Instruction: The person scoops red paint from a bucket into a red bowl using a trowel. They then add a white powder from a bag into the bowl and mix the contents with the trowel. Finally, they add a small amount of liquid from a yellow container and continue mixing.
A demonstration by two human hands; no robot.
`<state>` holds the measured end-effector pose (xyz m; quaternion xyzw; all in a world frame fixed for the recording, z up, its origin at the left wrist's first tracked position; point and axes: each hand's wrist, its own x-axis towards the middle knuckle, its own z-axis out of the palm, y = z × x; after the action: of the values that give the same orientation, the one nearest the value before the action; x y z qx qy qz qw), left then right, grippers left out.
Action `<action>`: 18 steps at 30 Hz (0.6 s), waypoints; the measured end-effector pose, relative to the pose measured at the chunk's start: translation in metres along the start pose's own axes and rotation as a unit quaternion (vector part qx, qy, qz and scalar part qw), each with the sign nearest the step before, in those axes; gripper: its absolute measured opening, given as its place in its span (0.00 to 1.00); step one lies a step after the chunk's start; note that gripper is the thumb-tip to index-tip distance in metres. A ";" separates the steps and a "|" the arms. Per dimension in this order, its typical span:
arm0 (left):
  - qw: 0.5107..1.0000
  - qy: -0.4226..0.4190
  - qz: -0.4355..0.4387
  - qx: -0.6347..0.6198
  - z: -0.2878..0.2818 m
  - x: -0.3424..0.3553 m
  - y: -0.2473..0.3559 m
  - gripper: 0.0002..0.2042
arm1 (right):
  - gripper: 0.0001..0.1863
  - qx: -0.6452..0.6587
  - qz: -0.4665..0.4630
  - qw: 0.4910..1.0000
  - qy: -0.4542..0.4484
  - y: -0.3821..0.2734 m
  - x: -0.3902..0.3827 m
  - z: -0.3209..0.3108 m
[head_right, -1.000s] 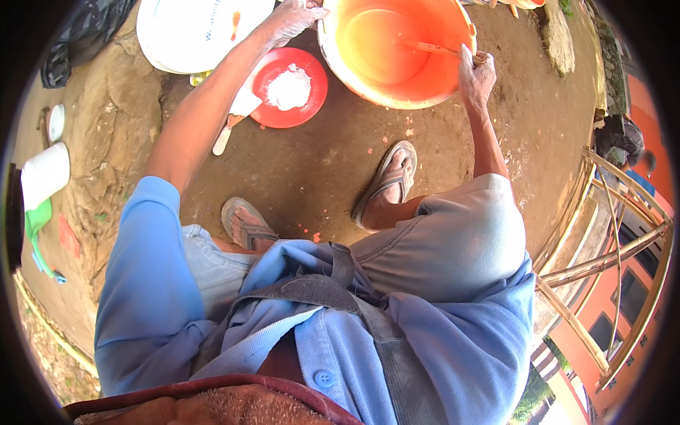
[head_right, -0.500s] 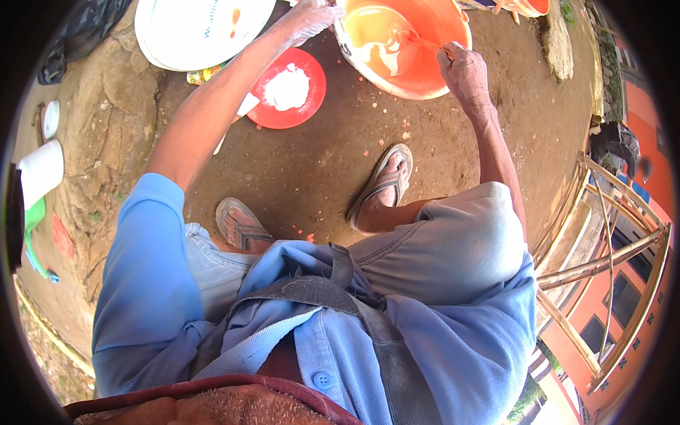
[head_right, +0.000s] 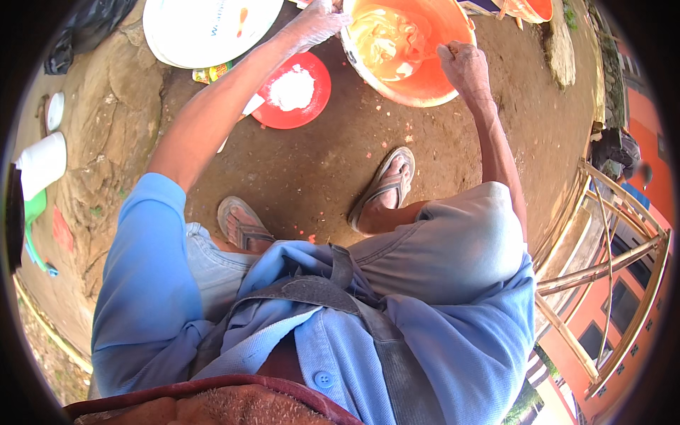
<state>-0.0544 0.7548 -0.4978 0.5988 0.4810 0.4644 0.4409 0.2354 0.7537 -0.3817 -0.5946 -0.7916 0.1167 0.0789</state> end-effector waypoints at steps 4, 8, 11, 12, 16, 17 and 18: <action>0.996 -0.047 -0.046 -0.059 -0.001 -0.001 0.008 0.13 | 0.17 0.162 0.026 0.986 -0.025 -0.009 -0.002 0.009; 0.995 -0.024 -0.010 -0.097 0.004 -0.004 0.003 0.11 | 0.17 0.066 0.003 0.992 0.105 -0.007 -0.005 0.016; 0.995 -0.018 -0.001 -0.100 0.004 -0.004 -0.004 0.10 | 0.17 -0.047 0.027 0.998 0.011 0.005 0.003 0.001; 0.995 -0.024 -0.004 -0.097 0.005 -0.006 -0.004 0.10 | 0.18 0.013 0.028 0.999 -0.020 0.004 -0.002 -0.003; 0.998 -0.017 0.018 -0.058 0.007 -0.010 0.003 0.10 | 0.17 0.183 0.036 0.982 0.025 -0.006 -0.010 0.011; 0.998 -0.016 0.015 -0.056 0.008 -0.008 0.006 0.09 | 0.16 0.143 0.024 0.987 0.070 -0.007 -0.011 0.012; 0.999 -0.012 0.008 -0.052 0.006 -0.011 0.007 0.09 | 0.16 0.106 0.010 0.988 0.111 -0.009 -0.012 0.016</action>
<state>-0.0484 0.7430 -0.4940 0.5843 0.4466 0.4850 0.4731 0.2264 0.7385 -0.3941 -0.6003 -0.7550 0.1338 0.2273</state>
